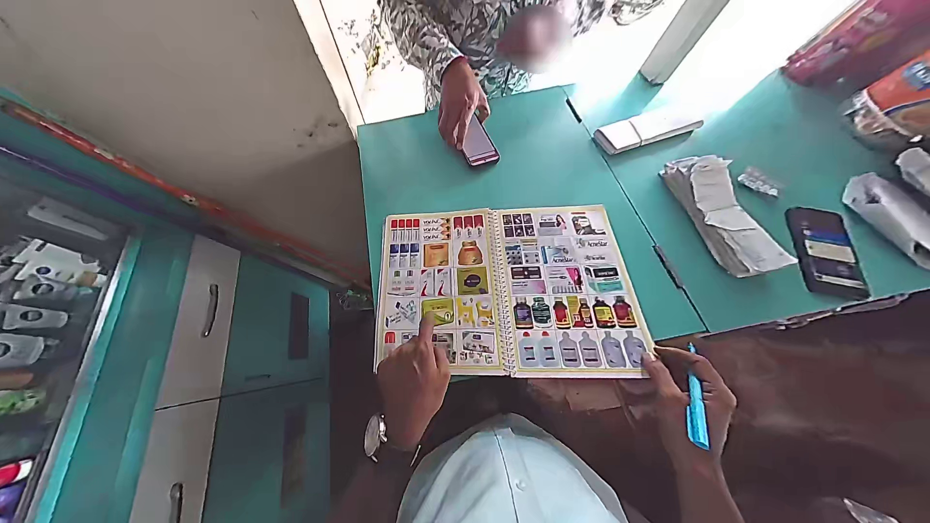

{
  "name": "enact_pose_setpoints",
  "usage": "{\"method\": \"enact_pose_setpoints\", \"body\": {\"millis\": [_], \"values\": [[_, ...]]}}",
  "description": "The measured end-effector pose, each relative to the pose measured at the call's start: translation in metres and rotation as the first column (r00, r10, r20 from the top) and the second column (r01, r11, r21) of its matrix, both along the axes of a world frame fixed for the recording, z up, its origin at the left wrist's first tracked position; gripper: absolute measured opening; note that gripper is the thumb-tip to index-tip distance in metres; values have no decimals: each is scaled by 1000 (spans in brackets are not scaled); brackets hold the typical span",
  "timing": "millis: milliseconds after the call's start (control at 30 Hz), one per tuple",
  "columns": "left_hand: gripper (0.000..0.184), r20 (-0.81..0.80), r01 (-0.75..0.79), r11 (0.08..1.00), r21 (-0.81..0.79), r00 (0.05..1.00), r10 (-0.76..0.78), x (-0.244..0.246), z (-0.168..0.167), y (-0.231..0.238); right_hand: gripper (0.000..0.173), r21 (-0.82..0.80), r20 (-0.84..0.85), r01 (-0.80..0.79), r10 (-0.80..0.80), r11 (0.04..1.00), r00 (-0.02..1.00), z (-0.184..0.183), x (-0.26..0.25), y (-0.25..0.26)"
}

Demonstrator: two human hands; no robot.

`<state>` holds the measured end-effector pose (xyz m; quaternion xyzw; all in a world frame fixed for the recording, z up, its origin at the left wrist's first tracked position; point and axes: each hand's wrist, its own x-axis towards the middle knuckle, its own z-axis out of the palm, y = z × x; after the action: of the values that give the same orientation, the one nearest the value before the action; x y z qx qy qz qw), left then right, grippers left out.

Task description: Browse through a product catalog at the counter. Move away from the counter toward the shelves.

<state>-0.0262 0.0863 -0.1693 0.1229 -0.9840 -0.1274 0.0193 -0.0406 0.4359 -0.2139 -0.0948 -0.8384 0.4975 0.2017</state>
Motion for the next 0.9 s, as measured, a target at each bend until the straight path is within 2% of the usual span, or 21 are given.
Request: {"method": "enact_pose_setpoints", "body": {"millis": [100,300,367,433,467,500,533,567,667,767,867,900], "values": [[49,94,-28,1000,14,995,27,-3,-3,6,22,-2,-14,17,-17,1000,1000,-1,0,-1],[52,43,-12,996,94,999,8,2,-5,2,20,25,-13,45,-45,999,999,1,1,-2],[71,-144,9,979,202,989,20,0,0,-7,18,-6,-17,66,-66,998,998,-1,-1,-3],[93,-409,78,932,355,909,81,-2,17,-20,16,-40,-31,66,-67,997,997,-3,-2,-5],[94,-510,145,897,417,854,100,-2,24,-25,16,-58,-33,56,-58,997,998,-3,-2,-5],[81,-610,213,885,414,787,95,-2,30,-29,16,-74,-36,47,-50,996,998,-3,-2,-5],[57,-697,261,898,353,714,66,-3,34,-31,15,-88,-38,45,-48,995,998,-2,-2,-5],[50,-749,290,922,257,662,1,-6,36,-33,15,-99,-45,43,-47,994,998,-2,-3,-5],[60,-703,427,898,106,671,-236,-5,32,-19,15,-86,-52,43,-48,995,998,-3,-2,-4],[50,-623,613,775,156,669,-404,7,12,26,16,-71,-45,58,-61,996,997,-3,-2,-4],[37,-544,774,622,121,576,-611,14,-6,75,17,-51,-32,63,-64,997,997,-2,-3,-8],[32,-511,796,597,97,555,-657,13,-10,90,17,-37,-36,56,-58,998,998,-2,-3,-7]]}}
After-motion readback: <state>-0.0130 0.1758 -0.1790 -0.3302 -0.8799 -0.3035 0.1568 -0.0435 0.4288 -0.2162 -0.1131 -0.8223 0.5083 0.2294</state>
